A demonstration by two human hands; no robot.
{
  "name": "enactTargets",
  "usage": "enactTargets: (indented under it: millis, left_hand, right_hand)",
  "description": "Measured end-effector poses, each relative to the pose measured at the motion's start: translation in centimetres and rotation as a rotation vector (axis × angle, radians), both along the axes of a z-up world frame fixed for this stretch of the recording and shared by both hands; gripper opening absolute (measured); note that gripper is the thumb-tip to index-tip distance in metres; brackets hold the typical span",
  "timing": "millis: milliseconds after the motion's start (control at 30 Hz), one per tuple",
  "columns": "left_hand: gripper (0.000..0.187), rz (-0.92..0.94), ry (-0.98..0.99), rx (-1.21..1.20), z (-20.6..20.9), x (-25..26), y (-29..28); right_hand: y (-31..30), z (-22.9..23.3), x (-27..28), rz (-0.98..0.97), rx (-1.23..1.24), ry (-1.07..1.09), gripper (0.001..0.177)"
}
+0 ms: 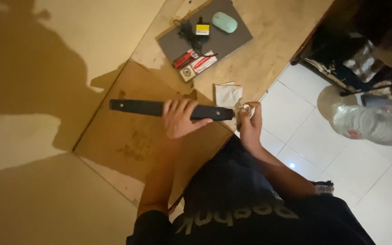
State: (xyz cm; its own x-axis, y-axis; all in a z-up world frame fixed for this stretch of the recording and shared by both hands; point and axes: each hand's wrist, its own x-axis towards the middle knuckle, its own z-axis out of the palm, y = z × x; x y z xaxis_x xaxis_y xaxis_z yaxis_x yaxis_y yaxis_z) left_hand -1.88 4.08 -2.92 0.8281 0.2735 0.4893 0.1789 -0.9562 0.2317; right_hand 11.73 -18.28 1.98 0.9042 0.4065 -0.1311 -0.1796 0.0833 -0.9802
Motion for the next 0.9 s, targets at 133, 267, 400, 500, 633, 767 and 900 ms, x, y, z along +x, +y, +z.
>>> enactTargets:
  millis: [133, 267, 400, 500, 633, 767, 900]
  left_hand:
    - [0.088, 0.066, -0.054, 0.025, 3.4, -2.8, 3.5]
    - [0.093, 0.153, -0.098, 0.114, 1.1, -5.4, 7.0]
    - [0.086, 0.319, -0.277, 0.238, -3.9, -6.6, 12.3]
    - [0.048, 0.462, -0.286, 0.144, -1.5, -8.6, 14.5]
    - [0.038, 0.592, -0.507, -0.307, -3.5, -8.0, 15.7]
    - [0.046, 0.711, -0.957, -1.141, -13.8, -8.9, 16.2]
    - [0.086, 1.203, -0.613, -1.403, -3.8, -5.1, 13.6]
  right_hand:
    - [-0.5, -1.2, 2.6, 0.296, -0.157, -0.830, 0.015]
    - [1.0, -2.3, 2.7, 0.539, -0.343, -1.219, 0.025]
    - [2.2, -2.4, 3.6, 0.496, -0.369, -1.471, 0.034]
    - [2.7, -0.4, 3.9, 0.512, -0.395, -1.576, 0.030]
    - [3.5, -0.8, 3.2, 0.484, -0.455, -1.559, 0.032]
    - [5.9, 0.2, 0.7, 0.443, -0.654, -1.608, 0.030]
    - [9.8, -1.2, -2.9, 0.586, -0.811, -1.620, 0.049]
